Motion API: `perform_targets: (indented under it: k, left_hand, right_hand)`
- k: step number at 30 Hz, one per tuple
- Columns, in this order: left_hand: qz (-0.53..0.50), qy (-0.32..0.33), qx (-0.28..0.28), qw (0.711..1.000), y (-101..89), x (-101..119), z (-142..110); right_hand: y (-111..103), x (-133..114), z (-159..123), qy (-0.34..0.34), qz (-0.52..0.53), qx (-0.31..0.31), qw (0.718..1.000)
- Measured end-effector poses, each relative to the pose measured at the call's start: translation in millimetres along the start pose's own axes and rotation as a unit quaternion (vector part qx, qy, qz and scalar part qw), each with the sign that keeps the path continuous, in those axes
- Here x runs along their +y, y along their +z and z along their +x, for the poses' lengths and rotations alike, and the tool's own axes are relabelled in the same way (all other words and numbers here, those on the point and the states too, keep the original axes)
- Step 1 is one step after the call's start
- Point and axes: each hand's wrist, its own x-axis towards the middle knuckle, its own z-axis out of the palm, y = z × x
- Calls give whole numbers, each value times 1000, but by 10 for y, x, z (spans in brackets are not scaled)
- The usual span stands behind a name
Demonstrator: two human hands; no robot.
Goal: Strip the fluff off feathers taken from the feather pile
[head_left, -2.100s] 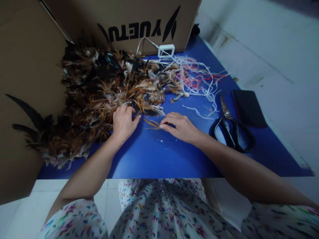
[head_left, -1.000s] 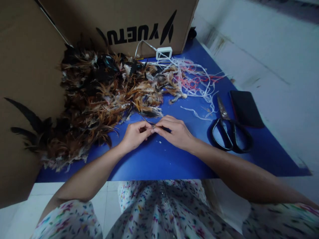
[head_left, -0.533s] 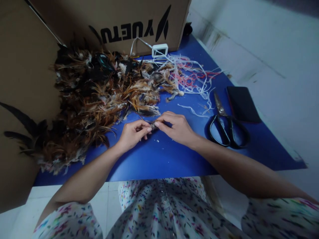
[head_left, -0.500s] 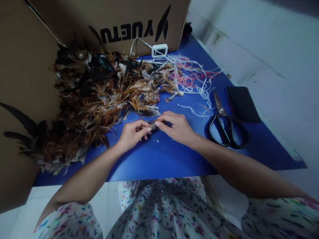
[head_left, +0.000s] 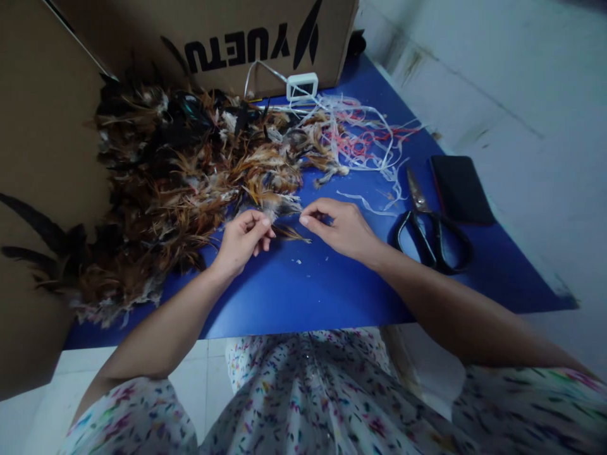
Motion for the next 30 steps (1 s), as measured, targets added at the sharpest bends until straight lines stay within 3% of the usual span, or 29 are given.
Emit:
perform_targets:
  k: [7, 14, 20, 27, 30]
  left_hand:
    - [-40, -11, 36, 998, -51, -33, 54]
    - [-53, -12, 48, 997, -40, -29, 52]
    - [-60, -13, 71, 996, -35, -19, 54]
    - [-59, -10, 72, 996, -28, -28, 48]
    - [-63, -12, 74, 995, -21, -28, 46]
  right_hand:
    - [14, 102, -8, -49, -103, -114, 987]
    - [61, 114, -23, -40, -151, -163, 974]
    - [35, 76, 8, 0, -99, -140, 985]
    - [-32, 71, 31, 57, 13, -53, 997]
    - [-38, 69, 36, 82, 35, -43, 995]
